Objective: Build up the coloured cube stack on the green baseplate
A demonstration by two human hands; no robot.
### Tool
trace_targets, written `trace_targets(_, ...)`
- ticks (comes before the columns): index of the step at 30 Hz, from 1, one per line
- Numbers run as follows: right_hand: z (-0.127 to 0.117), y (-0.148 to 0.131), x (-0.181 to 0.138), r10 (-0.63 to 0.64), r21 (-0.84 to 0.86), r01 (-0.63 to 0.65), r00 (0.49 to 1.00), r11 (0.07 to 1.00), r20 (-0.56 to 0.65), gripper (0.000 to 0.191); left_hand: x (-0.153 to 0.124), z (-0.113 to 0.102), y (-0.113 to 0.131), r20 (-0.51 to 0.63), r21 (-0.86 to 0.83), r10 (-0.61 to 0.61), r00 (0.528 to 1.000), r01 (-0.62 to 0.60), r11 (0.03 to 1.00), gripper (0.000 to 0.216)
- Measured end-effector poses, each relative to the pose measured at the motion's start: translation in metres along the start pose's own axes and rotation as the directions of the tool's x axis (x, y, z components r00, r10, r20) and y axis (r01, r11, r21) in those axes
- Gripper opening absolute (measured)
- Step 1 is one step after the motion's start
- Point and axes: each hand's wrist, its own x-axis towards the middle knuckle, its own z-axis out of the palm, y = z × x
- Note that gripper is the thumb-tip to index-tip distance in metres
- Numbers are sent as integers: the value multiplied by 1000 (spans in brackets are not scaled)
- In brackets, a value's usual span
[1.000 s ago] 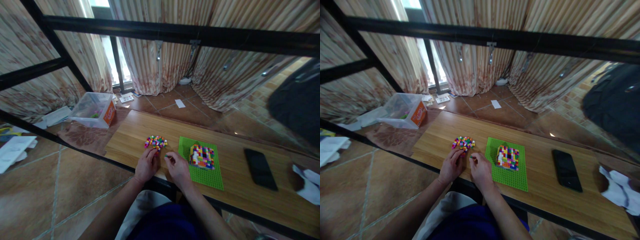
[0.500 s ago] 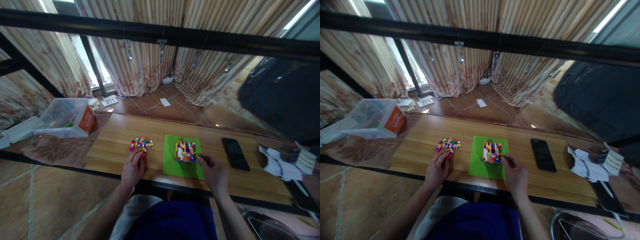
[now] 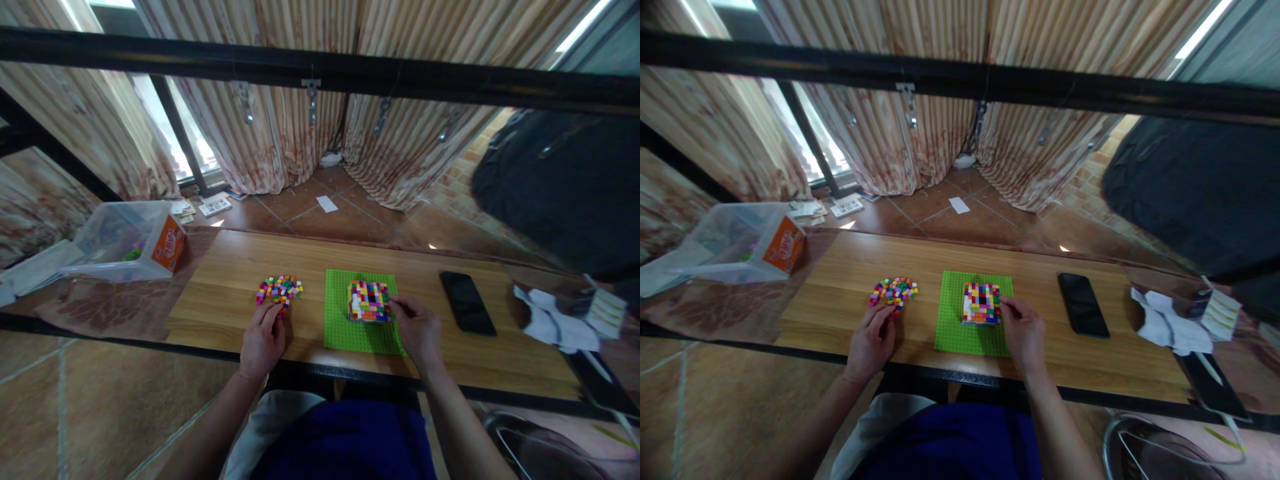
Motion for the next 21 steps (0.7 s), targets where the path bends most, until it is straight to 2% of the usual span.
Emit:
trace_targets(5, 2, 3, -2, 45, 82, -44, 999, 996, -4, 28, 0, -1, 1, 2, -5, -4, 1000, 4, 1000, 28)
trace_targets(12, 8, 8, 6, 199, 250, -182, 979, 951, -45, 41, -1, -1, 1, 10, 3, -11, 1000, 11, 1000, 27)
trace_targets(21, 18, 11, 13, 246, 296, -235, 969, 926, -1, 42, 0, -1, 2, 7, -3, -16, 1000, 16, 1000, 27)
